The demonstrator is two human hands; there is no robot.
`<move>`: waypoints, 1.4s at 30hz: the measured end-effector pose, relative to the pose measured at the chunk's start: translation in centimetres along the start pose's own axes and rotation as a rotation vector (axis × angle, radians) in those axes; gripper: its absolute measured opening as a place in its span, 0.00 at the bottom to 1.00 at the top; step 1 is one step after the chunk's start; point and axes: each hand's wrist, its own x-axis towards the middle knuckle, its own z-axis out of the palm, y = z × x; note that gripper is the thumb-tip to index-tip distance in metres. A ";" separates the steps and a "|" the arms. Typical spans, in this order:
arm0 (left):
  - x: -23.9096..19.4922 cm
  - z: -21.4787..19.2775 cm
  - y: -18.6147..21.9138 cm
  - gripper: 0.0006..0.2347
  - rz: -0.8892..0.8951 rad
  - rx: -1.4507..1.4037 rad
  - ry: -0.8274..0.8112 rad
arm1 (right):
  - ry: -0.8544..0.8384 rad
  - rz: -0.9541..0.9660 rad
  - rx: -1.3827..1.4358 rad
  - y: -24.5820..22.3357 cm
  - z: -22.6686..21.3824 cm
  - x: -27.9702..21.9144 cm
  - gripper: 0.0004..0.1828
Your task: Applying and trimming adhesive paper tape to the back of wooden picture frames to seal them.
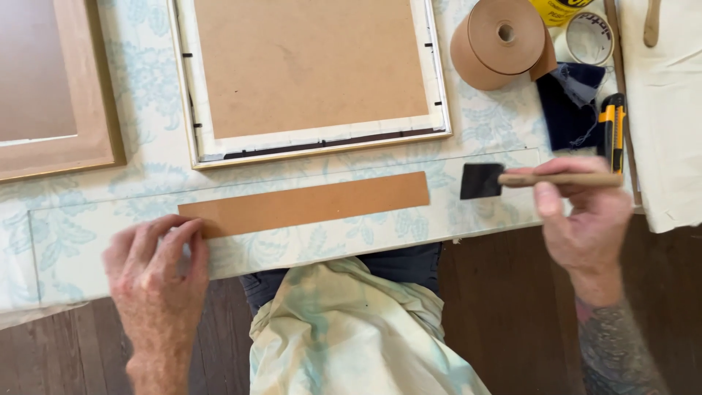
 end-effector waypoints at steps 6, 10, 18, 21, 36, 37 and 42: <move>0.6 0.5 10.2 0.13 -0.014 -0.328 -0.079 | -0.172 -0.200 0.076 -7.1 3.5 6.5 0.07; 1.6 2.6 17.4 0.29 0.001 -0.288 -0.130 | -0.552 -0.578 0.000 -13.1 10.7 11.6 0.06; 2.7 3.5 18.2 0.24 -0.091 -0.179 -0.170 | -0.930 -0.982 -0.315 -17.2 22.4 13.4 0.14; 1.9 4.6 18.2 0.22 -0.052 -0.227 -0.096 | -0.952 -0.974 -0.275 -18.6 25.2 13.1 0.13; 3.0 3.6 17.7 0.26 -0.052 -0.175 -0.067 | -0.976 -1.004 -0.191 -16.7 26.9 15.2 0.08; 2.9 3.8 17.8 0.22 -0.052 -0.217 -0.102 | -0.916 -1.031 -0.076 -17.1 28.0 15.3 0.08; 2.9 4.2 17.5 0.19 -0.013 -0.170 -0.118 | -0.763 -1.047 0.143 -19.8 25.4 16.7 0.06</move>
